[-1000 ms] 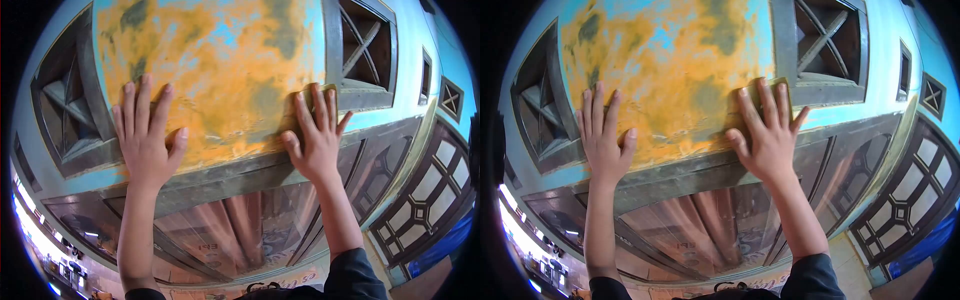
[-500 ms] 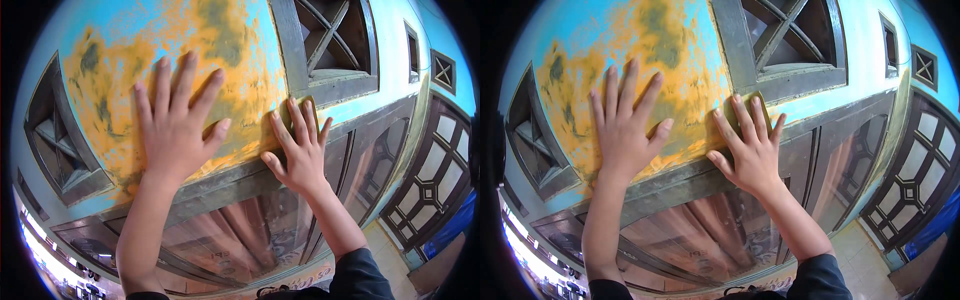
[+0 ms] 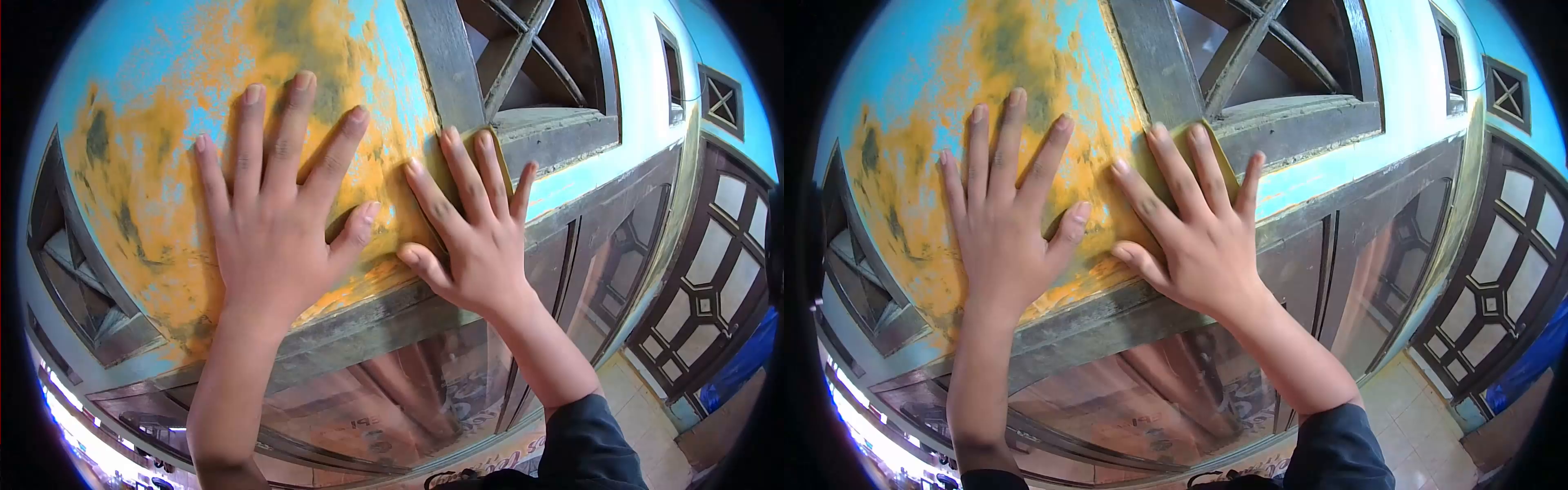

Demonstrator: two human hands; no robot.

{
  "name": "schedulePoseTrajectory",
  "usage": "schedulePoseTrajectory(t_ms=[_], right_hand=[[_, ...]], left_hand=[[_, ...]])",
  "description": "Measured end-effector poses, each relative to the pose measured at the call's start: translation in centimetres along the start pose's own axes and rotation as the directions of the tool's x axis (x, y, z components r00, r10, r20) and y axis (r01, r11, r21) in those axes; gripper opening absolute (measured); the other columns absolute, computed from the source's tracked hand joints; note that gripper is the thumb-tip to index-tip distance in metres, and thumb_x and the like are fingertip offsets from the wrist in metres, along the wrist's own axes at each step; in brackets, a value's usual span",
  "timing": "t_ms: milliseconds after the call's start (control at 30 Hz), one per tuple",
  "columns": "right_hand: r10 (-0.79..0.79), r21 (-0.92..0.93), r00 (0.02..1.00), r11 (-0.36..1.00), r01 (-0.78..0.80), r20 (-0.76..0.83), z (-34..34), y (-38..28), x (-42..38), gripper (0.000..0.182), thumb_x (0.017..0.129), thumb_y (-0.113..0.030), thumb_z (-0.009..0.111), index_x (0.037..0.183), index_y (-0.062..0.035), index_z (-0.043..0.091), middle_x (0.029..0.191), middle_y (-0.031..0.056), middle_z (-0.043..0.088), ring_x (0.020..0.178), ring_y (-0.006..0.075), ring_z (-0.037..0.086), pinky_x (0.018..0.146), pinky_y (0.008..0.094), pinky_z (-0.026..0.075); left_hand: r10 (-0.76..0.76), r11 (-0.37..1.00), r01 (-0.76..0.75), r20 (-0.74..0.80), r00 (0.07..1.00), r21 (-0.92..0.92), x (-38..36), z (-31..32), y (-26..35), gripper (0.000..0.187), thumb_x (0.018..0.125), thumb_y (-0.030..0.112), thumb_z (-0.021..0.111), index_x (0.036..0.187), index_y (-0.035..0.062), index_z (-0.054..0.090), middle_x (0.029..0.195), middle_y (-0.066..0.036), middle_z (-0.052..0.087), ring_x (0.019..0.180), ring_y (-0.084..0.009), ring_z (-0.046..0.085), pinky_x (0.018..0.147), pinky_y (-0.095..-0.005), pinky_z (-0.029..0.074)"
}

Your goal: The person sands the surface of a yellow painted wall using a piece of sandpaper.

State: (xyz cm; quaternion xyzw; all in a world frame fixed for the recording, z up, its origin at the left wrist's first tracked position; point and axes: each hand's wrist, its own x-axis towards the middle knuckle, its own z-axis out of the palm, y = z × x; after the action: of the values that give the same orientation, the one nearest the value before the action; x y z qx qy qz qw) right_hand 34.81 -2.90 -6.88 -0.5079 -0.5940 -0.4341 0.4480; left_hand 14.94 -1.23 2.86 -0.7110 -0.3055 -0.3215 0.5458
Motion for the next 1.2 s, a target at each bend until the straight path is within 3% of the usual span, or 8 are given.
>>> schedulePoseTrajectory(t_ms=[100,267,367,533,667,1167,1200], right_hand=[[0.042,0.075,0.999,0.996,-0.042,0.000,0.2,-0.4,0.0,0.068,0.097,-0.068,0.044,0.152,-0.0293,0.051,0.163,0.0121,0.038,0.154,0.0376,0.026,0.120,0.0659,-0.010],[0.032,0.091,0.999,0.995,-0.032,0.003,0.9,-0.3,-2.9,0.068,0.097,-0.069,0.045,0.152,-0.0294,0.051,0.163,0.0121,0.037,0.153,0.0379,0.028,0.120,0.0673,-0.010],[-0.013,0.015,1.000,1.000,0.012,0.025,-0.1,-0.3,-0.2,0.072,0.098,-0.069,0.043,0.149,-0.0196,0.055,0.162,0.0202,0.036,0.154,0.0436,0.023,0.121,0.0641,-0.007],[0.006,0.053,1.000,0.999,-0.007,0.025,0.6,-0.7,-3.1,0.072,0.097,-0.070,0.045,0.149,-0.0207,0.055,0.162,0.0187,0.037,0.154,0.0425,0.023,0.121,0.0635,-0.007],[0.026,0.072,1.000,0.997,-0.027,0.010,0.4,-0.4,-1.4,0.066,0.096,-0.068,0.048,0.150,-0.0298,0.053,0.163,0.0132,0.037,0.154,0.0377,0.026,0.119,0.0675,-0.011],[0.060,0.108,0.998,0.992,-0.062,0.020,0.5,-1.0,-2.0,0.068,0.096,-0.064,0.052,0.152,-0.0260,0.051,0.164,0.0112,0.036,0.154,0.0389,0.025,0.118,0.0693,-0.011],[0.028,0.038,0.998,0.999,-0.030,0.055,0.5,-1.1,-3.3,0.073,0.098,-0.066,0.046,0.150,-0.0156,0.053,0.163,0.0180,0.036,0.155,0.0435,0.019,0.121,0.0639,-0.009]], left_hand=[[-0.006,1.000,0.006,0.007,1.000,0.003,0.0,0.0,0.0,0.065,0.095,0.056,0.054,0.155,0.0305,0.046,0.167,-0.008,0.031,0.155,-0.0359,0.023,0.121,-0.0642,0.013],[-0.013,1.000,0.013,-0.012,1.000,-0.002,0.0,0.2,0.0,0.065,0.095,0.055,0.054,0.155,0.0306,0.046,0.167,-0.008,0.032,0.155,-0.0358,0.024,0.121,-0.0643,0.014],[-0.010,1.000,0.010,-0.006,1.000,-0.007,-0.1,0.2,0.1,0.065,0.095,0.055,0.054,0.155,0.0307,0.047,0.167,-0.008,0.032,0.155,-0.0357,0.024,0.121,-0.0643,0.014],[-0.013,1.000,0.012,-0.015,1.000,-0.019,-0.1,0.2,0.0,0.065,0.094,0.055,0.055,0.154,0.0306,0.048,0.167,-0.007,0.032,0.154,-0.0353,0.025,0.121,-0.0640,0.014],[-0.024,0.999,0.023,-0.020,1.000,-0.031,-0.1,0.2,0.1,0.064,0.094,0.054,0.055,0.153,0.0307,0.048,0.167,-0.007,0.032,0.154,-0.0350,0.025,0.121,-0.0636,0.015],[-0.018,0.999,0.016,-0.039,0.999,-0.047,-0.2,0.2,-0.1,0.063,0.095,0.054,0.055,0.152,0.0298,0.050,0.166,-0.006,0.034,0.154,-0.0342,0.027,0.122,-0.0617,0.016],[-0.016,0.999,0.015,-0.040,0.999,-0.048,-0.3,0.3,-0.1,0.062,0.095,0.055,0.055,0.152,0.0297,0.050,0.166,-0.006,0.034,0.154,-0.0341,0.027,0.122,-0.0615,0.016]])
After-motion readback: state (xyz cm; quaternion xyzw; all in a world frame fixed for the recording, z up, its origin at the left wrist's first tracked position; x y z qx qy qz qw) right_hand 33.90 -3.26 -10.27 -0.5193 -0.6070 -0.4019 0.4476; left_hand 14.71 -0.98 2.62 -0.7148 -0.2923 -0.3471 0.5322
